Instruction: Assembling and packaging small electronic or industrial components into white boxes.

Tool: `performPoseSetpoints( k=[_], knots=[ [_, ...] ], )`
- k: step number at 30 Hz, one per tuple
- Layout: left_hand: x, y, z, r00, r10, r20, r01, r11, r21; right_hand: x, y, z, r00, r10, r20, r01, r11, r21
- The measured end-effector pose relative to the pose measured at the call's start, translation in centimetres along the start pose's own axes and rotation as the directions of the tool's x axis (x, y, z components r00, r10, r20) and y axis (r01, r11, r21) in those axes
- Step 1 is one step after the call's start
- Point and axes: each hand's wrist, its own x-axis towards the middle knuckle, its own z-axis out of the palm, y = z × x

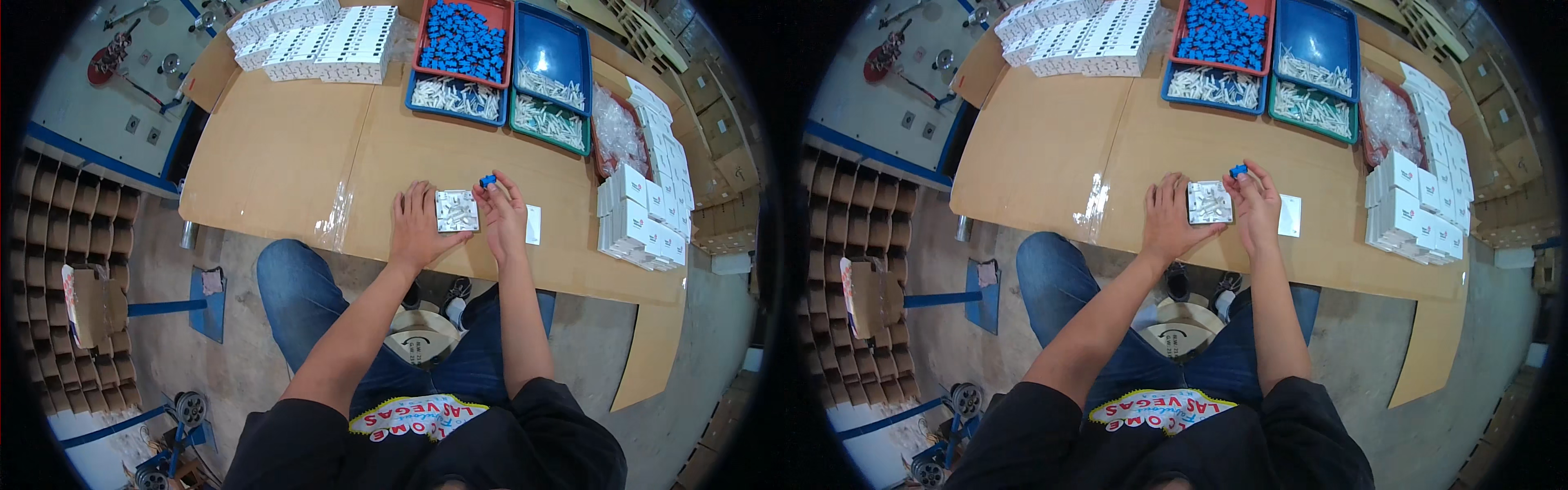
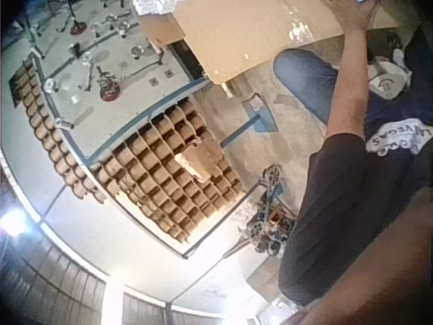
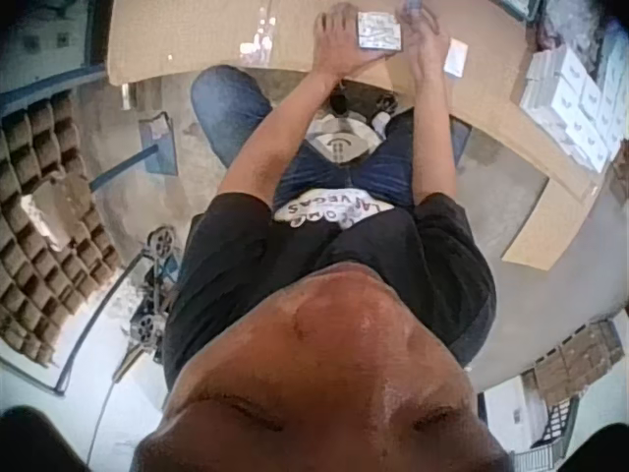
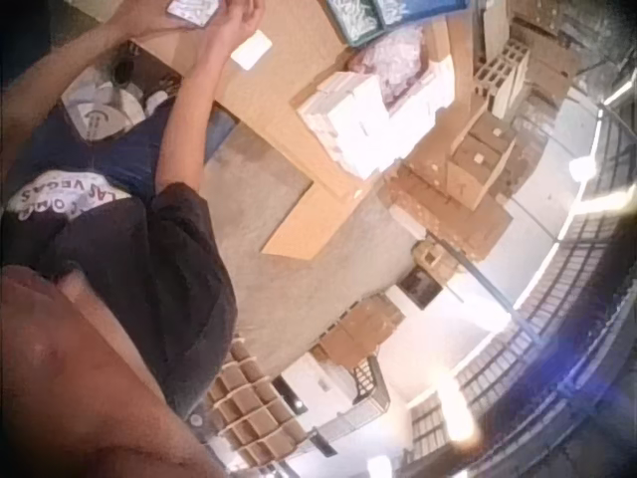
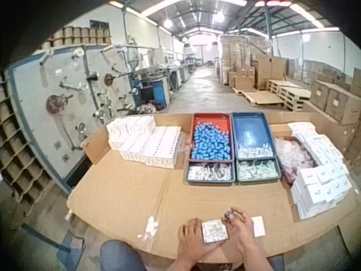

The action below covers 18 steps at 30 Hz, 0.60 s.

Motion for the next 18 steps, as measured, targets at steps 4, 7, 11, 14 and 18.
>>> performPoseSetpoints(
  k=[4,7,11,14,18],
  knots=[
    [0.1,-0.4,-0.2,0.999,-0.005,0.037,0.006,1.0,-0.026,0.1,0.9,-1.0,0.999,0.049,0.01,-0.049,0.997,0.058],
    [0.1,-0.4,-0.3,0.999,-0.008,0.047,0.01,0.999,-0.051,0.2,1.1,-0.6,0.998,0.023,0.055,-0.015,0.99,-0.139],
    [0.1,-0.4,-0.1,1.0,-0.002,-0.003,0.002,0.999,-0.053,0.0,1.2,0.6,0.907,-0.251,0.338,0.421,0.548,-0.723],
    [0.2,-0.7,-0.2,0.998,-0.024,0.052,0.028,0.997,-0.067,0.0,1.3,1.3,0.829,-0.248,0.501,0.554,0.245,-0.796],
    [0.3,-0.9,0.2,0.999,-0.01,0.044,0.013,0.997,-0.08,0.3,1.6,1.3,0.787,-0.147,0.6,0.614,0.083,-0.785]
  ],
)
